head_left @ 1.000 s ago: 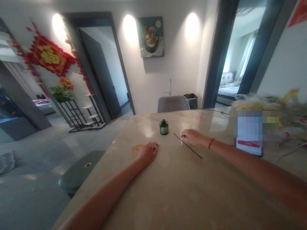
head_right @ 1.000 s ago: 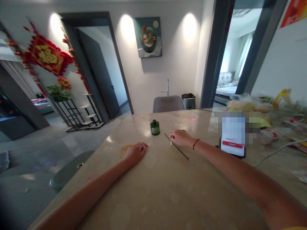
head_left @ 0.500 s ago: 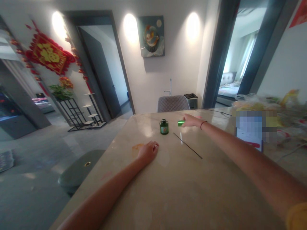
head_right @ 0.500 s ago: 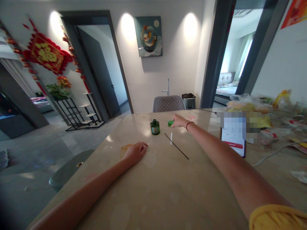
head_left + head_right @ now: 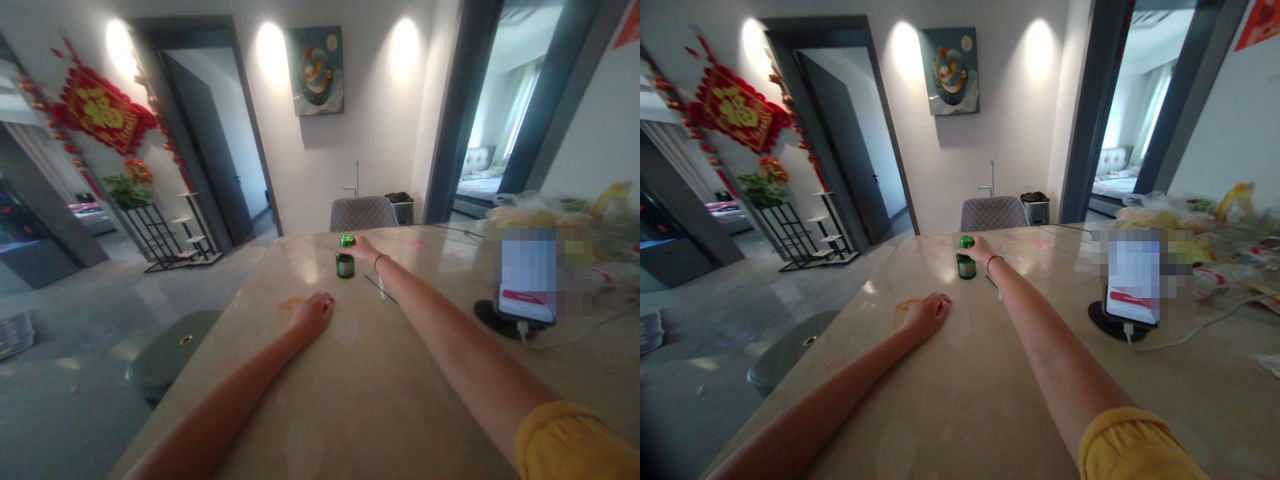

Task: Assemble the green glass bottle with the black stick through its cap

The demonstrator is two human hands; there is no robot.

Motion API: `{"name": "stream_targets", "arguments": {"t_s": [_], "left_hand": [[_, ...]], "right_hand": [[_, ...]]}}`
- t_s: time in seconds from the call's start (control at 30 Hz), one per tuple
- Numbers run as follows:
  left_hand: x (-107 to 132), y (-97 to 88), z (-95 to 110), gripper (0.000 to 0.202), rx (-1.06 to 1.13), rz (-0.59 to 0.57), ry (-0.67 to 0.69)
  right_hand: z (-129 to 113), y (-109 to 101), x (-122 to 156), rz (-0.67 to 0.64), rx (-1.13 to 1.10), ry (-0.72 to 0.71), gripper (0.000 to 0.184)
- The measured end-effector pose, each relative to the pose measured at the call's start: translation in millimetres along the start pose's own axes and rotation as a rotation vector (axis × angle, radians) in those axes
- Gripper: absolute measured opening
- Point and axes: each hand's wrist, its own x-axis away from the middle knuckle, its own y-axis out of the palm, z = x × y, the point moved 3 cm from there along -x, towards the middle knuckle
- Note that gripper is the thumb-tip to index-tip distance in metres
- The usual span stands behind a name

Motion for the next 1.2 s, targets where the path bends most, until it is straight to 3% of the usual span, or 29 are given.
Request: {"name": "stream_targets", "arguments": {"t_s": [0.2,0.4,0.67,0.87,0.97,1.07,1.2], "left_hand": [[0.4,1.0,-0.3,0.026,-0.004,-0.002,0.005],[0.6,0.6,0.3,0.027,-0.007,0.001,-0.01],[-0.1,-0.1,-0.2,0.03,0.024,-0.008,-0.031],[-0.6,-0.5,-3.3,0.056,0.084,-0.012,-0.095],[0.0,-1.3,-3.6,0.057,0.112,-0.026,-0.106],[0.5,-2.7,-3.6,0.054,0.163,-0.049,-0.112],[0.6,-4.3,-4.1,0.052,0.174,-0.055,-0.133]], "right_hand": [[4.4,2.4,2.3,-0.039,0.036,-0.014,0.03],[-0.9,-1.0,16.9,-0.091,-0.129,-0.063,0.031],[-17.1,-8.0,50.2,-0.297,-0.26,-0.131,0.029],[-31.9,-8.7,79.5,-0.488,-0.446,-0.125,0.031],[-36.8,-5.8,92.6,-0.557,-0.543,-0.14,0.035],[-37.5,-2.8,101.0,-0.53,-0.58,-0.158,0.041],[-33.8,1.9,106.1,-0.319,-0.457,-0.197,0.04]]}}
